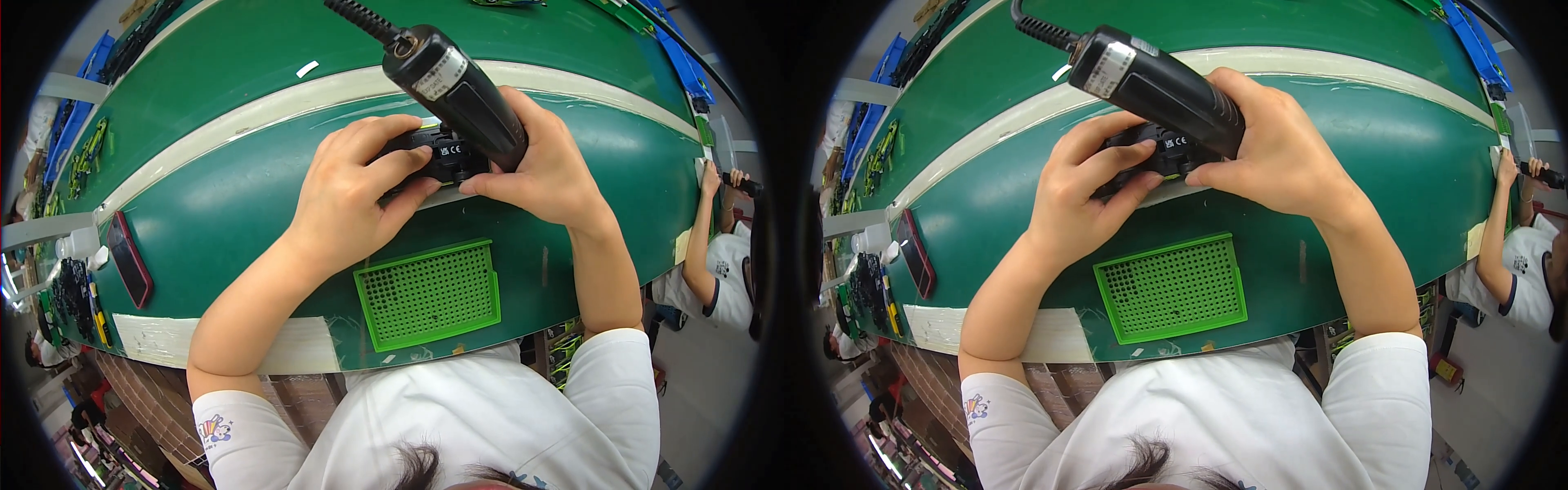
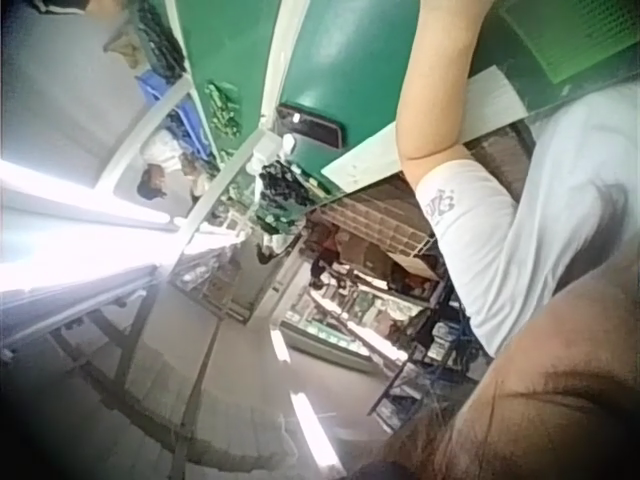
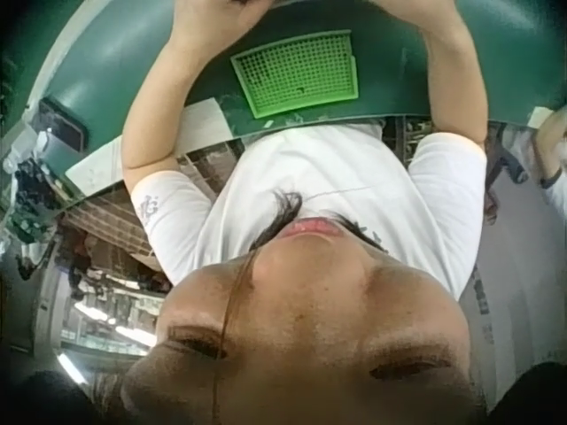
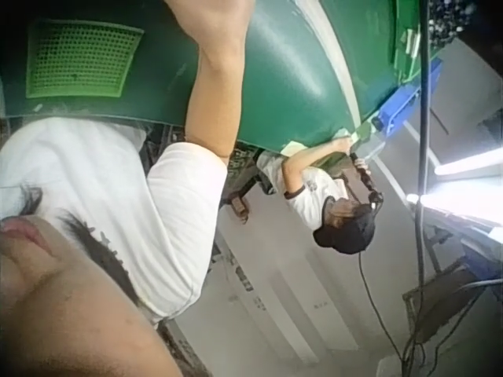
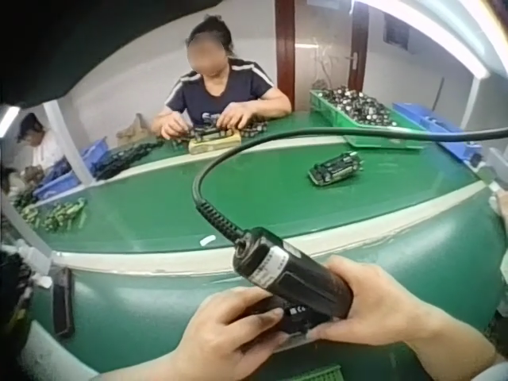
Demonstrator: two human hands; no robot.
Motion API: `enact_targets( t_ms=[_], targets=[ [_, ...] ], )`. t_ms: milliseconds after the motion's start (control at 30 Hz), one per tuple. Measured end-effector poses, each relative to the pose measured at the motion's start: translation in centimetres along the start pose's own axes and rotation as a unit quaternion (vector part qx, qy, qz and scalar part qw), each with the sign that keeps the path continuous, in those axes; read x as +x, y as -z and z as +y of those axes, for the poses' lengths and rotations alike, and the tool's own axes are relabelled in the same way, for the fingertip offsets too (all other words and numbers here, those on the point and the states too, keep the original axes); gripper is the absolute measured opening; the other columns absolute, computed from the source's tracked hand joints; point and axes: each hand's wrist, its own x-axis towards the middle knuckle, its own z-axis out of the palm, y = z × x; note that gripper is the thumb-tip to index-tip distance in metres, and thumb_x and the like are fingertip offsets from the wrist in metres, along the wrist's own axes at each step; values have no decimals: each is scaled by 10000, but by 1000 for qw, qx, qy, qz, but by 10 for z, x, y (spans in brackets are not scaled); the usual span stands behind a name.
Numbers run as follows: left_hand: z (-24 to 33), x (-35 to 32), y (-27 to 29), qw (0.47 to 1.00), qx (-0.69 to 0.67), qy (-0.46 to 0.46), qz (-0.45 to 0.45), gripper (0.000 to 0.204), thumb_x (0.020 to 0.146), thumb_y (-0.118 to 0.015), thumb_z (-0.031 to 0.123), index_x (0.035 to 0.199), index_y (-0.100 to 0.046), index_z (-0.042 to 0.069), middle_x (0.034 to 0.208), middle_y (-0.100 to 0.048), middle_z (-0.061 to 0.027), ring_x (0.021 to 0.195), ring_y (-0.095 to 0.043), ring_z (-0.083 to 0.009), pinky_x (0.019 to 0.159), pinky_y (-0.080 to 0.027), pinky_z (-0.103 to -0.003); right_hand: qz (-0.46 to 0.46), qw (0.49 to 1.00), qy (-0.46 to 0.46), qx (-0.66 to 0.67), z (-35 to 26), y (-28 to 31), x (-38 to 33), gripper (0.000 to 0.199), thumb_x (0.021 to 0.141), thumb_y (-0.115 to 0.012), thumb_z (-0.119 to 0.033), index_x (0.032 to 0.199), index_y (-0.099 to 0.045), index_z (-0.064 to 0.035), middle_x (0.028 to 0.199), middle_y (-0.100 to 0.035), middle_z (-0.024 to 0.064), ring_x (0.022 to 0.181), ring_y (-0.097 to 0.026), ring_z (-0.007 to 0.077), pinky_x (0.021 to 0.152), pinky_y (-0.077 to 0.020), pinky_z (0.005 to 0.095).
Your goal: The person assembles toy cars by fitting chassis components, fastening screws into the underside of each car using an electric screwdriver, and placing the assembled cars into compartments in a cardboard box.
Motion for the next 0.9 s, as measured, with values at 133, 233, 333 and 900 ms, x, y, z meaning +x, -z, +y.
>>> enact_targets(
  t_ms=[133,233,333,900],
  targets=[
    [-5,5,-5,1000,6,-20,-10,204,689,-742,86,875,-669,42,1047,-626,-105,941,-604,-290,815,-463,-397,13,1000,15,-23,10,4,-1,580,571,-802,-21,1099,-562,-17,745,-550,2,614,-500,67,548,-422,232],
    [1,14,-9,1000,-5,4,-12,177,702,-730,81,863,-669,41,1046,-628,-101,941,-604,-290,814,-460,-398,5,1000,-8,-20,5,15,-1,522,576,-798,-45,1030,-544,-1,753,-569,68,644,-527,146,594,-443,280],
    [8,19,-3,1000,-16,24,-10,163,711,-720,79,860,-665,42,1049,-627,-103,946,-600,-294,814,-457,-398,14,1000,-8,-11,-2,22,-4,476,579,-795,-72,964,-528,11,772,-593,130,683,-559,210,642,-466,326],
    [-12,-22,-3,996,8,-80,-27,163,701,-661,78,839,-639,-5,926,-641,-105,949,-613,-246,847,-463,-390,41,875,-125,465,76,43,10,336,888,-606,-207,1150,-467,-50,928,-546,89,625,-464,123,579,-425,296]
  ],
)
